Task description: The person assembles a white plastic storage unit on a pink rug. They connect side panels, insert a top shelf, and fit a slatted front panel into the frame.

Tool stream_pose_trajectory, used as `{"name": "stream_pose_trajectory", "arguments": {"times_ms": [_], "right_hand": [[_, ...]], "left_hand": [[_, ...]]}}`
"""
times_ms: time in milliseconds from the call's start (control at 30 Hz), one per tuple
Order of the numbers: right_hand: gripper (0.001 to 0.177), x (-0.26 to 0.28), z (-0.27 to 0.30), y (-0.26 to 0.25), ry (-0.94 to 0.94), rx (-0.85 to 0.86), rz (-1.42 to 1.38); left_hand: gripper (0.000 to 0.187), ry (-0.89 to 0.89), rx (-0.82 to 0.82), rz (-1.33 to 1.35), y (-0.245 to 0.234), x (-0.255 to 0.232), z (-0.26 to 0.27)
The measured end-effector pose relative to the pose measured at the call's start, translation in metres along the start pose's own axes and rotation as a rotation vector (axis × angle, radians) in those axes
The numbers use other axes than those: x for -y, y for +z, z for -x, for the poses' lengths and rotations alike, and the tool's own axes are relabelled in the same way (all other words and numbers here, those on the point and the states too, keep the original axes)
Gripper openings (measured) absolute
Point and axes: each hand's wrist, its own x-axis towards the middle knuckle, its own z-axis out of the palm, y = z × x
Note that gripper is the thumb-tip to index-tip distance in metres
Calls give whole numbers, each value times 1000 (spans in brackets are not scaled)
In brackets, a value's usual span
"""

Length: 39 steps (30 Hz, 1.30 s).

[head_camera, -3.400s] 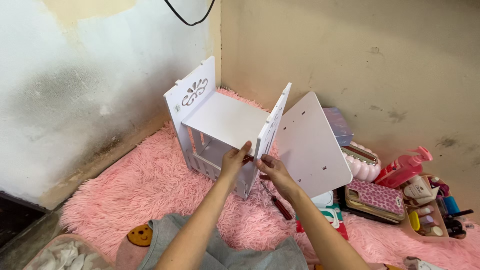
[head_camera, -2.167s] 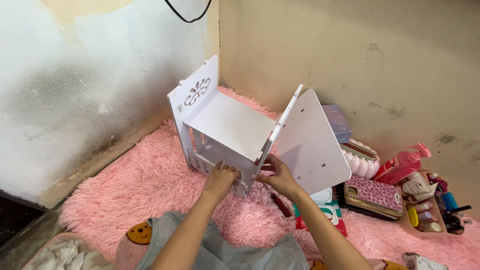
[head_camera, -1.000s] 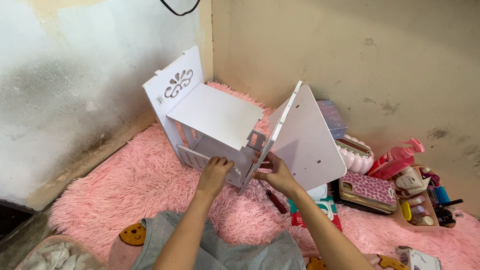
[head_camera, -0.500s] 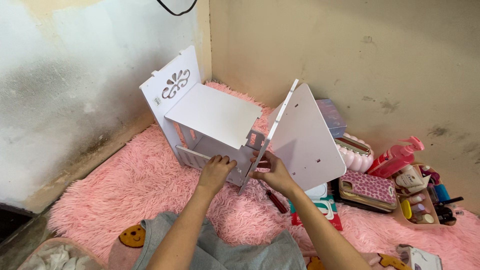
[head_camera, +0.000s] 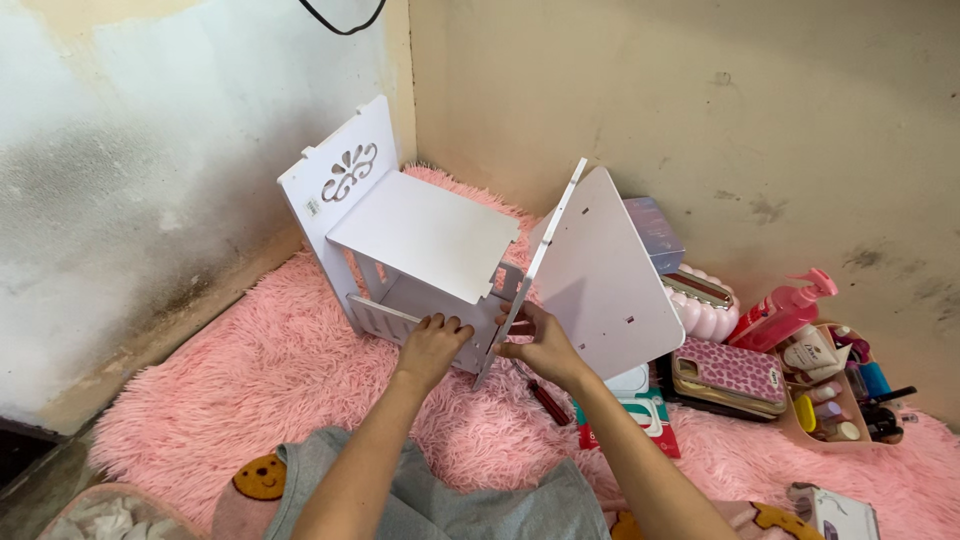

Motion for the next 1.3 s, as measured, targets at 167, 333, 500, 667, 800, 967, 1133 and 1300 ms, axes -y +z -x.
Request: {"name": "stream_pose_trajectory", "arguments": {"times_ms": [167,333,500,667,800,967,1133,1300], "right_hand": [[78,0,1,-1,6,-6,-16],[77,2,-2,1,4,-5,5],[76,2,-3,1,-3,11,-20],[74,6,-3,2,-6,7,34],[74,4,-3,-2,19,3,6],[71,6,-3,1,-24,2,53],[62,2,-6,4,-73,9,55],[60,-7,-13,-2,-79,48,-24]], "left_hand": [[43,23,8,-53,5,-2,-1],[38,30,-41,-49,10,0,-2],[39,26,-9,-71,18,-3,-4],[34,57,-32,-112,28,-9,-2],[35,73,-17,-74,35,-9,-1],[31,36,-187,2,32,-5,5],[29,9,-191,51,22,-7,9],[18,-4,-56,106,13,-6,4]]}}
